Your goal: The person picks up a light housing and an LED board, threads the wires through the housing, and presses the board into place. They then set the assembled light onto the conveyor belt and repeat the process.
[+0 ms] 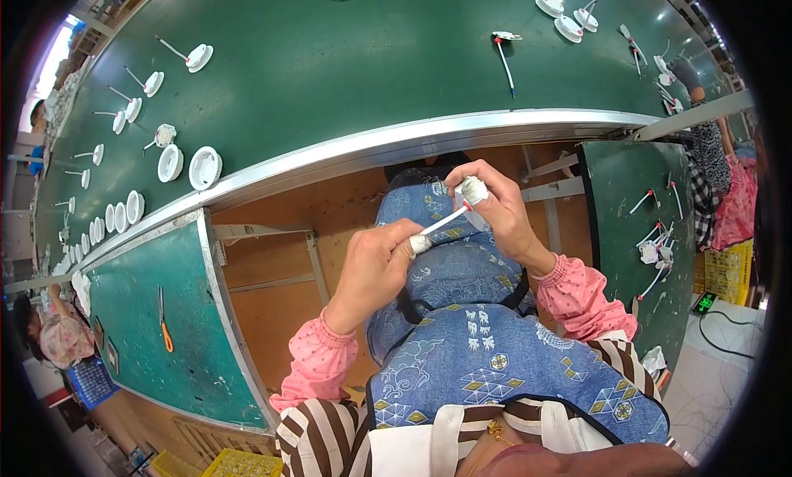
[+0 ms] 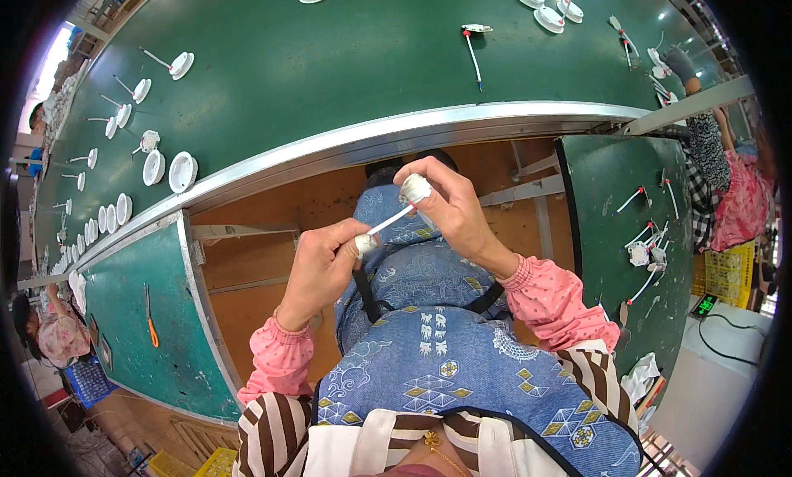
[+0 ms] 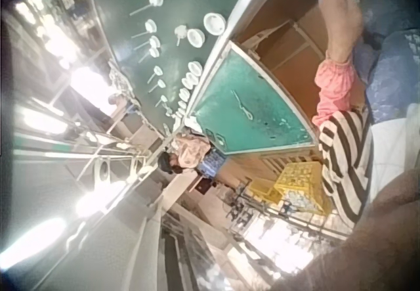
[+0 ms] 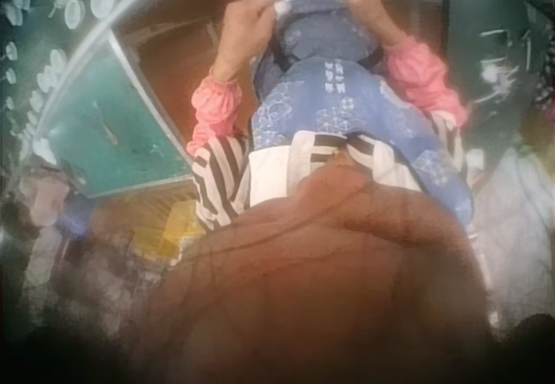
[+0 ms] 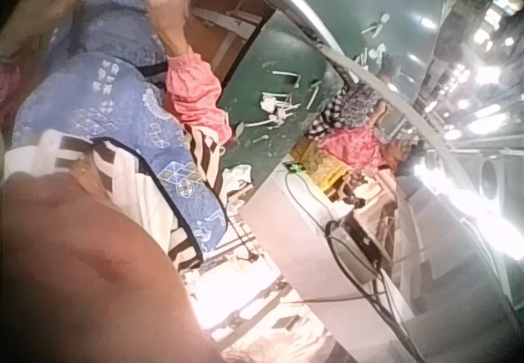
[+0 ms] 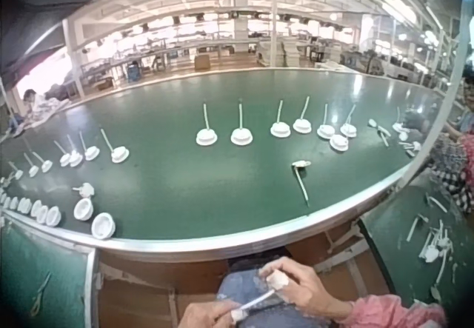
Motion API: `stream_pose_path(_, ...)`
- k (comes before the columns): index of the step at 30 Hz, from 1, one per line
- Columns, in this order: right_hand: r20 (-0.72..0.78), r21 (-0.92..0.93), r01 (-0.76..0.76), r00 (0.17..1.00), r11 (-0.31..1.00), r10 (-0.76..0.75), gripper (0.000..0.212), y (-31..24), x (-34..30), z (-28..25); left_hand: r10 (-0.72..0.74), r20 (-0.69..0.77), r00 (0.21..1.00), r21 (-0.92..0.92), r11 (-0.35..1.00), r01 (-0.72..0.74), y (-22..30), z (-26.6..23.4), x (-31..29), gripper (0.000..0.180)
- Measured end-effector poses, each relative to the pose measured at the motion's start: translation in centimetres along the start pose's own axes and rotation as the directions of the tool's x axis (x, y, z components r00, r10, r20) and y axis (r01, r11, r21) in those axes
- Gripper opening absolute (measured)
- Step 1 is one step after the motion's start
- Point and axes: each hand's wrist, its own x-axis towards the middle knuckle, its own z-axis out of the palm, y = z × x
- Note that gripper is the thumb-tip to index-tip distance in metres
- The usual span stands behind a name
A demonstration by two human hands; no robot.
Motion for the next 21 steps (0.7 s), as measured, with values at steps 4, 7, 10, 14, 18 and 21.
stream_pose_path(4, -0.030, 0.056, -0.054, 0.998, 0.997, 0.056, 0.039, 0.7, -0.3, 0.6, 0.375, -0.259, 0.890, 0.367, 0.891, -0.269, -1.0, 0.4, 0.5, 0.014)
stream_pose_path(7, -0.033, 0.326, -0.206, 0.973, 0.923, 0.228, 0.042, 0.1, 0.0, -0.1, 0.245, -0.328, 0.912, 0.215, 0.960, -0.180, 0.6, -0.3, 0.5, 0.017)
stream_pose_path(10, 0.028, 0.583, -0.311, 0.931, 0.750, 0.364, 0.048, 0.0, 0.6, -1.0, 0.075, -0.451, 0.889, -0.203, 0.962, -0.185, 0.4, -1.5, 0.2, 0.034)
stream_pose_path(14, 0.242, 0.838, -0.425, 0.851, 0.341, 0.466, 0.051, -0.5, 1.4, 0.0, 0.091, -0.366, 0.926, -0.177, 0.970, -0.165, -1.1, 0.6, 0.4, 0.044)
stream_pose_path(18, 0.202, 0.790, -0.434, 0.851, 0.433, 0.485, 0.045, -0.6, 0.9, 1.3, 0.158, -0.383, 0.910, -0.361, 0.881, -0.305, 0.8, 3.4, 2.6, 0.039)
stream_pose_path(21, 0.135, 0.689, -0.373, 0.909, 0.622, 0.395, 0.041, -1.2, 0.8, 1.7, 0.107, -0.404, 0.908, -0.613, 0.706, -0.356, 0.8, 3.7, 4.3, 0.024)
